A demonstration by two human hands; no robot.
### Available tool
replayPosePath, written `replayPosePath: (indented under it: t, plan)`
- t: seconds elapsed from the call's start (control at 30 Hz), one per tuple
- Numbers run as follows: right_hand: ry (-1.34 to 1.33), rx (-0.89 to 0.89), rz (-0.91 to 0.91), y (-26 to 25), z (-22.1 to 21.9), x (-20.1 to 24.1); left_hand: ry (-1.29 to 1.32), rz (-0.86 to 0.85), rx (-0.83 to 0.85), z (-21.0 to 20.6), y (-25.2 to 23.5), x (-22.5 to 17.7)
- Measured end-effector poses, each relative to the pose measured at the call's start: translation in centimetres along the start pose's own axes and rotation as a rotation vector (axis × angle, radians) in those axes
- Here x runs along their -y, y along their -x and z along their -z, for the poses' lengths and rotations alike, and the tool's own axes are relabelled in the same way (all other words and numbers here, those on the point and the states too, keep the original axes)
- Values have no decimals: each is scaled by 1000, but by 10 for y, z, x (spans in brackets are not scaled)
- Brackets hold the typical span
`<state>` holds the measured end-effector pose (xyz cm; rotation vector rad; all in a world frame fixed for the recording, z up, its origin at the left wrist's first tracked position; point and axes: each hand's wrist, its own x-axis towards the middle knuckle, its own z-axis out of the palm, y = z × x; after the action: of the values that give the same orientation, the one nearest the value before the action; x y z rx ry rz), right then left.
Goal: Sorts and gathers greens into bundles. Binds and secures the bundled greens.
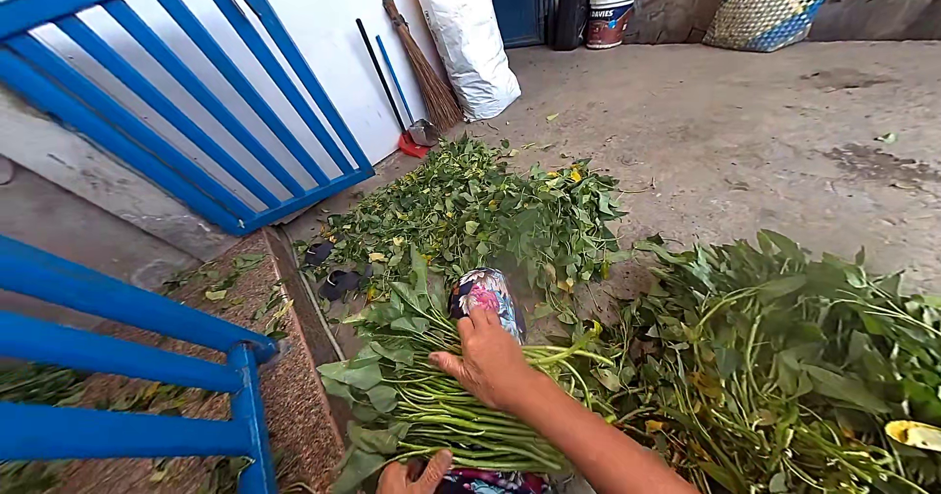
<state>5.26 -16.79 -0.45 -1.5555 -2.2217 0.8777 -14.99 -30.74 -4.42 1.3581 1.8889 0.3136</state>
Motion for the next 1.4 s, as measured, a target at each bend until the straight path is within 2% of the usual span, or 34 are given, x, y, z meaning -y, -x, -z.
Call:
replayPosePath:
  t: [0.1,0.23,0.3,0.43,0.53,0.63,0.77,0.9,1.0,1.1,1.23,1.3,1.33,1.4]
  plan:
    - [-118,145,-38,23,-4,-5,593,-42,-204,-18,-10,-1]
    - [-309,216,-41,37,0,-18,1114,-120,-225,-24,-14,-26]
    - [-402,243,-66,42,2,-22,1334,-135,-143,-23,-6,-38]
    - [-735,276,-78,41,-9,-37,1658,-121,164,-12,-1,-50]
    - [-848,268,-46,43,-18,-39,1694,-71,325,-6,-7,-53]
    - [-681,245,-17,49,-11,-30,1657,-84,391,-2,-7,-53]
    - [-463,214,-1,59,19,-20,1536,-217,377,-1,-5,-61]
    - [-490,141,-20,74,39,-16,1512,-337,332,0,1,-85]
    - [-497,-17,-38,81,47,-18,1635,-276,362,-3,-4,-114]
    - [-427,-164,-33,82,52,-25,1756,-190,533,-15,-22,-121]
    - [-384,-223,18,86,57,-38,1738,-300,853,-26,-40,-118]
    - [-381,-230,25,90,61,-40,1689,-346,944,-25,-47,-118]
    - [-378,-235,18,92,64,-39,1660,-350,934,-23,-47,-121]
    - [-347,-260,-21,94,70,-37,1605,-344,795,-19,-43,-133]
